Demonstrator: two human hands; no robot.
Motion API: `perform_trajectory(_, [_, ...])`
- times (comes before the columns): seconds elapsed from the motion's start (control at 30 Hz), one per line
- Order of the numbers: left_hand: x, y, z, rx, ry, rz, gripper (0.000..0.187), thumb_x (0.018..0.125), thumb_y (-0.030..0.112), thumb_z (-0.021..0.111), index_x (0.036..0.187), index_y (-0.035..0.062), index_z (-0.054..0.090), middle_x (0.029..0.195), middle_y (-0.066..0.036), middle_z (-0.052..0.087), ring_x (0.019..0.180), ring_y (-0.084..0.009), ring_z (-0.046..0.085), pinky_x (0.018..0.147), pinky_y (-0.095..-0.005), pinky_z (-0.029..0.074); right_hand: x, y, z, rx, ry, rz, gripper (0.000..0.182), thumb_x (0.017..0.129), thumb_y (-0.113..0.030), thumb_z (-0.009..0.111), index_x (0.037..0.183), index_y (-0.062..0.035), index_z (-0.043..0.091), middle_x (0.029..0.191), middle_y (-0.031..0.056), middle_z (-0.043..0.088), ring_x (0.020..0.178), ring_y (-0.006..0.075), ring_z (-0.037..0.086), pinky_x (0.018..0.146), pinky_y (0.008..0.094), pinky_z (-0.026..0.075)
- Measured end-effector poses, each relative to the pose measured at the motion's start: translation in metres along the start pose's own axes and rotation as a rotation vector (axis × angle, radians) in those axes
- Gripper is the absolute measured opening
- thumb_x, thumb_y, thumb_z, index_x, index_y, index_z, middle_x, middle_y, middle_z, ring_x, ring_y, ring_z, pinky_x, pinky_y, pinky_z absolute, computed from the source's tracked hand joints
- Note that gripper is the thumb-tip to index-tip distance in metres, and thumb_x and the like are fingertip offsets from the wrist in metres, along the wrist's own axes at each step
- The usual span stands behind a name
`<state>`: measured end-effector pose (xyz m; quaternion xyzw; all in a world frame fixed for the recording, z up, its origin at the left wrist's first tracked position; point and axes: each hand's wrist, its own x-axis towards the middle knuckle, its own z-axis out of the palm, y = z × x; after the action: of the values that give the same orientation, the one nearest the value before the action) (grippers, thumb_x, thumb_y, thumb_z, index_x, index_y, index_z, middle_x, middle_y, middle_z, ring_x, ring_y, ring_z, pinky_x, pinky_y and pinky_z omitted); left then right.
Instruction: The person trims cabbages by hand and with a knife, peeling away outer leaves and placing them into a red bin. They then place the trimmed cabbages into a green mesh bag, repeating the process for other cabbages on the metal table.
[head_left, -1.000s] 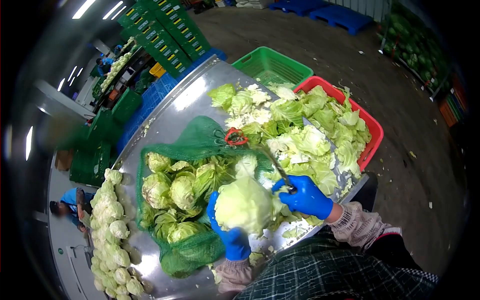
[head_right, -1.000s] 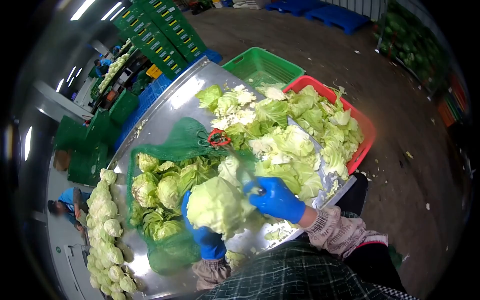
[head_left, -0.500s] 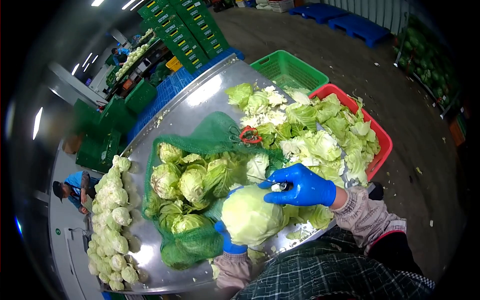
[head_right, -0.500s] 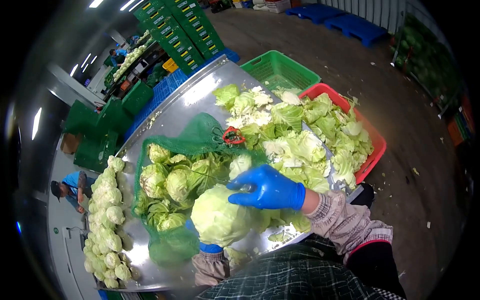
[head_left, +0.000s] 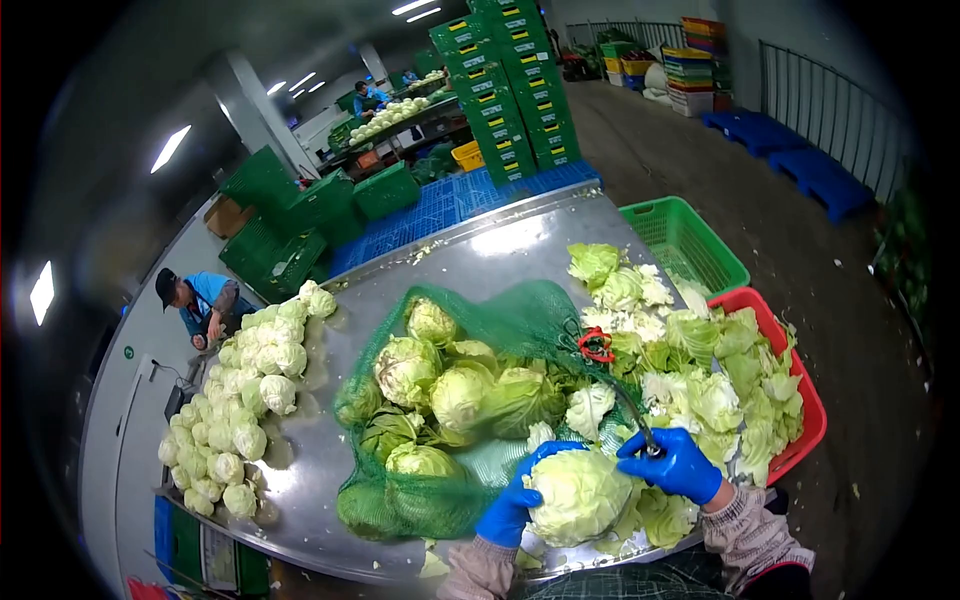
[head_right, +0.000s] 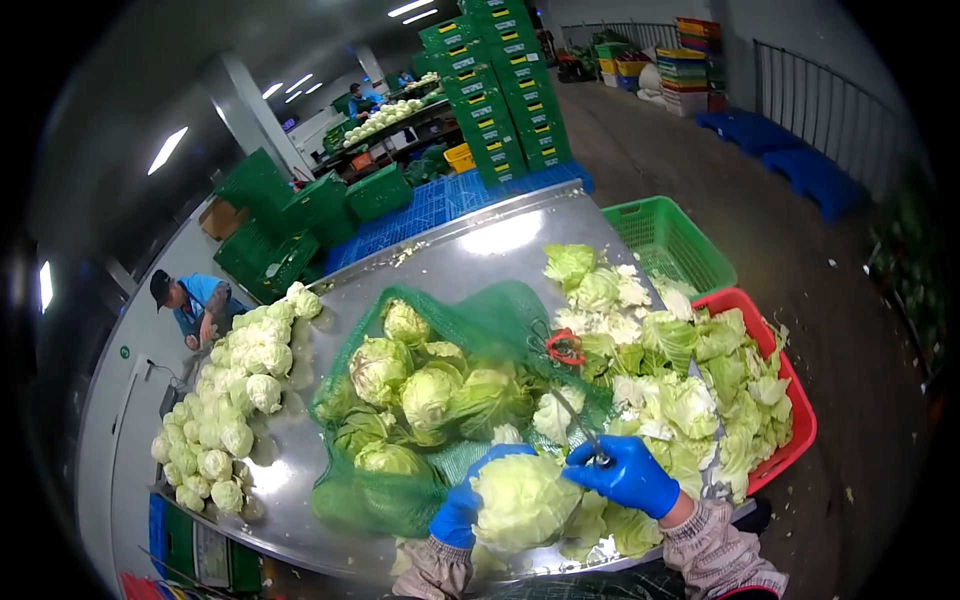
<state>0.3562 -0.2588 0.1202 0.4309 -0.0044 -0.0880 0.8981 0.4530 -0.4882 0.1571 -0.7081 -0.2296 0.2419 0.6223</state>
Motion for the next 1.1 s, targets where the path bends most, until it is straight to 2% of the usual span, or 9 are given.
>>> perform_trajectory(0.13, [-0.01,-0.004,-0.015,0.072,0.028,0.027,0.093,0.054,0.04,0.081,0.13,-0.0008,0.046,0.128,-0.016,0.053,0.12,-0.0276,0.051,0.103,-0.0405,0.041,0.0,0.016,0.01,-0.19,-0.064,-0.212,0.017,0.077,-0.015,0.076,0.086,-0.0027,0.068,0.074,0.0055,0.066,0.066,0.0093,0.06,0.06,0.0242,0.048])
perform_trajectory(0.3, [-0.062,-0.01,-0.045,-0.233,0.259,0.179,0.09,0.059,0.04,0.079,0.131,-0.0002,0.044,0.13,-0.016,0.052,0.121,-0.0271,0.05,0.105,-0.0406,0.04,0.017,0.091,0.03,0.038,0.143,0.264,0.011,0.081,-0.008,0.067,0.089,0.0,0.067,0.074,0.0069,0.066,0.051,0.0097,0.054,0.047,0.0248,0.044])
perform_trajectory(0.4, [-0.143,-0.023,-0.115,-0.375,0.649,0.439,0.072,0.08,0.041,0.063,0.135,0.0012,0.042,0.134,-0.018,0.049,0.122,-0.0295,0.049,0.106,-0.0422,0.039,-0.008,0.163,0.049,0.139,0.123,0.415,0.015,0.084,-0.011,0.065,0.093,0.0006,0.066,0.073,0.0069,0.066,0.043,0.0105,0.05,0.04,0.0245,0.04])
perform_trajectory(0.43, [-0.183,-0.031,-0.158,-0.402,0.655,0.575,0.085,0.084,0.067,0.044,0.143,0.0072,0.035,0.143,-0.019,0.04,0.127,-0.0379,0.043,0.107,-0.0562,0.033,-0.014,0.181,0.046,0.045,0.137,0.434,0.016,0.085,-0.013,0.064,0.093,0.001,0.066,0.073,0.0074,0.066,0.041,0.0108,0.049,0.039,0.0243,0.039])
perform_trajectory(0.47, [-0.197,0.012,-0.144,-0.414,0.379,0.828,0.067,0.087,0.05,0.05,0.135,0.0043,0.044,0.136,-0.017,0.048,0.12,-0.0337,0.05,0.104,-0.0482,0.04,-0.016,0.206,0.028,0.037,0.152,0.403,0.016,0.085,-0.014,0.064,0.092,0.0008,0.066,0.072,0.0069,0.065,0.04,0.0108,0.047,0.037,0.0244,0.038])
perform_trajectory(0.57, [-0.247,0.083,-0.159,-0.183,1.085,1.096,0.07,0.087,0.06,0.045,0.135,0.009,0.044,0.135,-0.015,0.048,0.12,-0.0345,0.048,0.104,-0.0503,0.039,0.003,0.244,-0.052,-0.027,0.289,0.371,0.017,0.085,-0.016,0.064,0.09,-0.0003,0.066,0.067,0.0038,0.061,0.036,0.0105,0.044,0.034,0.0254,0.035])
perform_trajectory(0.77, [-0.337,0.099,-0.264,-0.376,1.327,0.889,0.07,0.082,0.064,0.045,0.136,0.0195,0.047,0.138,-0.007,0.048,0.122,-0.033,0.047,0.098,-0.0542,0.038,0.024,0.318,-0.205,-0.258,0.756,0.119,0.029,0.085,-0.015,0.06,0.111,-0.0029,0.062,0.071,0.0026,0.059,0.043,0.0111,0.044,0.038,0.0275,0.034])
perform_trajectory(0.93, [-0.356,0.091,-0.331,-0.177,1.31,0.901,0.051,0.09,0.037,0.053,0.133,0.0099,0.049,0.134,-0.007,0.05,0.119,-0.0239,0.05,0.097,-0.0405,0.043,0.017,0.178,-0.181,-0.398,0.805,0.022,0.035,0.093,-0.02,0.056,0.125,-0.005,0.055,0.072,-0.0032,0.053,0.047,0.0044,0.041,0.041,0.0221,0.033])
perform_trajectory(1.1, [-0.14,0.145,-0.217,0.859,1.039,0.865,0.022,0.085,0.006,0.066,0.106,0.0042,0.061,0.092,0.0,0.06,0.082,-0.0125,0.055,0.077,-0.0271,0.047,0.051,0.117,-0.005,-0.012,0.348,0.019,0.024,0.09,-0.01,0.061,0.114,-0.0061,0.062,0.097,-0.0012,0.063,0.066,0.0049,0.053,0.056,0.0202,0.044])
